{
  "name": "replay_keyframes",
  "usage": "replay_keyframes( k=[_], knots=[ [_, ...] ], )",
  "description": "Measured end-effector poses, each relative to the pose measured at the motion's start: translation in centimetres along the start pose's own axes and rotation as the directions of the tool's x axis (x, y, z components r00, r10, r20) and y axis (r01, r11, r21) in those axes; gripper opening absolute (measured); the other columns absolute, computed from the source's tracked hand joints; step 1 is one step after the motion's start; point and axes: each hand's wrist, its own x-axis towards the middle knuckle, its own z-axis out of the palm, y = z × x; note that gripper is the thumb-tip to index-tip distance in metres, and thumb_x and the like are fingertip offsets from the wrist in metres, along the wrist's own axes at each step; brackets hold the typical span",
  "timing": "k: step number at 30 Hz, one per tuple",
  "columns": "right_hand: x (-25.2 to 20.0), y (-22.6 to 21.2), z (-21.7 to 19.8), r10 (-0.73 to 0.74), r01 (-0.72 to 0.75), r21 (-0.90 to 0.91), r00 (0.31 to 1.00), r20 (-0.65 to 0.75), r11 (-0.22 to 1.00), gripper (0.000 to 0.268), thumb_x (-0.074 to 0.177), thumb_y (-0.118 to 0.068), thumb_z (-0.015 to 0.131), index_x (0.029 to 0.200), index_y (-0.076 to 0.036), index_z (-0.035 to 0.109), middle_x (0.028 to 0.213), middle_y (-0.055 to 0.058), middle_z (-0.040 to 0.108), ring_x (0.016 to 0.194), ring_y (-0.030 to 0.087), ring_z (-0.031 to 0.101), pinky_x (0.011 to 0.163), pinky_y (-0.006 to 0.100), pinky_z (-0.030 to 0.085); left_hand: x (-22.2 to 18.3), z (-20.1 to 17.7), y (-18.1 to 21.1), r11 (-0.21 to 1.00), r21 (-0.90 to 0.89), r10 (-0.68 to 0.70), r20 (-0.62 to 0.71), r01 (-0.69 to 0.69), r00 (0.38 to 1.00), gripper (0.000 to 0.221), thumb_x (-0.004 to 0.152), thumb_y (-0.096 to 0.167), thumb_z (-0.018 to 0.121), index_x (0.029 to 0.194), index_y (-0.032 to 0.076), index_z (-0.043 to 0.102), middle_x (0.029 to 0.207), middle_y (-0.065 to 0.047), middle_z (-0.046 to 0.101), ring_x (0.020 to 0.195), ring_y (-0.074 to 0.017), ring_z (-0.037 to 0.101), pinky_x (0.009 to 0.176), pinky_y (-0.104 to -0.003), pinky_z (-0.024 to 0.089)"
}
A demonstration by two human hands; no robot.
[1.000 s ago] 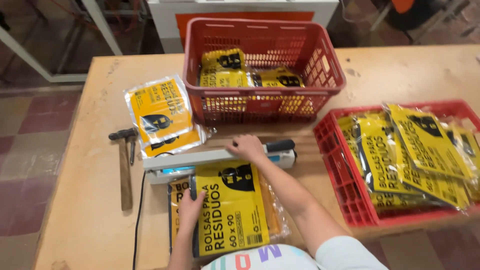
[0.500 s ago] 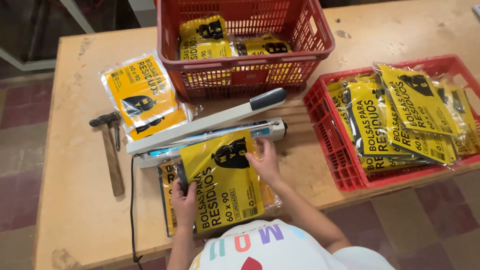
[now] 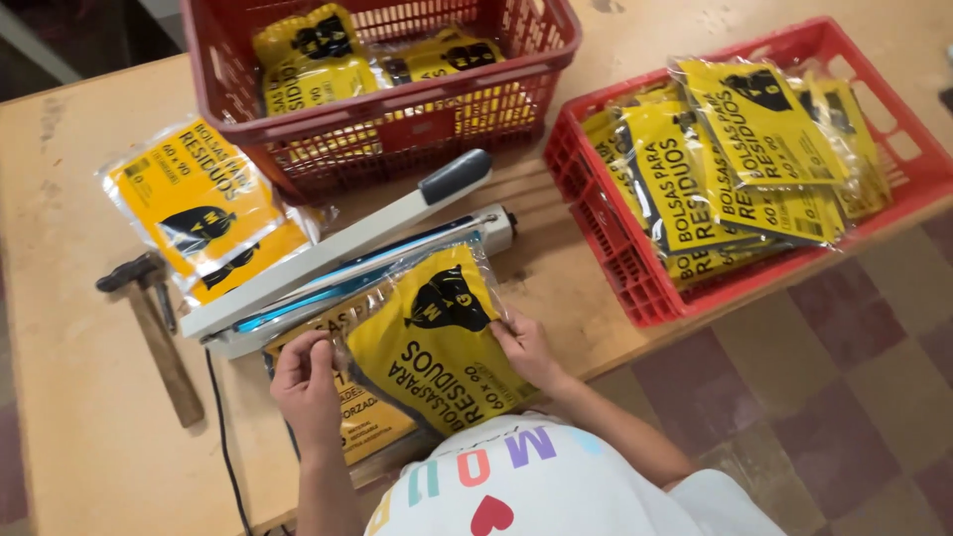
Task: The person repeatedly places yellow plastic bags into a heat-sealing machine, presses the handle to seal them, and then moves the sealed bags into a red basket. The process is performed one at a time in a repetitive loop.
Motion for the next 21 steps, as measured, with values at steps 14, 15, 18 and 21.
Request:
replay_keyframes(
  k=[14,15,18,21],
  knots=[
    [-2.1,-5.9,-3.2,-0.67,0.705,-0.103,0.702,0.244,0.701,0.017,0.103,-0.01,0.045,0.101,-0.005,0.061,0.083,0.009,0.064,0.071,0.027,0.064,0.065,0.039,0.053,1.4,4.4,0.4,0.786,0.275,0.328,0.573,-0.553,0.751,0.076,0.084,0.005,0.063,0.153,0.0,0.03,0.148,-0.02,0.038,0.14,-0.0339,0.035,0.116,-0.051,0.034],
    [-2.2,-6.6,-3.3,-0.686,0.721,-0.063,0.679,0.262,0.69,0.028,0.108,-0.019,0.04,0.101,-0.004,0.061,0.084,0.009,0.064,0.07,0.027,0.063,0.064,0.039,0.052,1.6,4.6,1.6,0.795,0.159,0.388,0.609,-0.586,0.692,0.071,0.085,-0.007,0.059,0.15,-0.001,0.032,0.148,-0.018,0.04,0.144,-0.0324,0.034,0.124,-0.049,0.028],
    [-2.5,-6.0,-4.5,-0.657,0.679,-0.016,0.715,0.24,0.734,0.025,0.109,-0.022,0.041,0.108,-0.006,0.061,0.09,0.007,0.066,0.074,0.022,0.065,0.067,0.035,0.054,2.2,3.4,-0.1,0.814,0.145,0.373,0.61,-0.562,0.699,0.011,0.093,-0.008,0.06,0.099,0.0,0.064,0.094,-0.014,0.067,0.081,-0.0243,0.061,0.071,-0.034,0.049],
    [-2.1,-8.3,-6.8,-0.644,0.66,-0.023,0.739,0.201,0.751,0.036,0.11,-0.03,0.038,0.102,-0.005,0.064,0.072,0.003,0.06,0.058,0.015,0.059,0.054,0.027,0.05,1.7,3.7,-0.7,0.84,0.166,0.352,0.556,-0.516,0.753,0.016,0.094,0.006,0.066,0.106,-0.004,0.065,0.089,-0.015,0.066,0.069,-0.0185,0.059,0.058,-0.029,0.047]
  ],
)
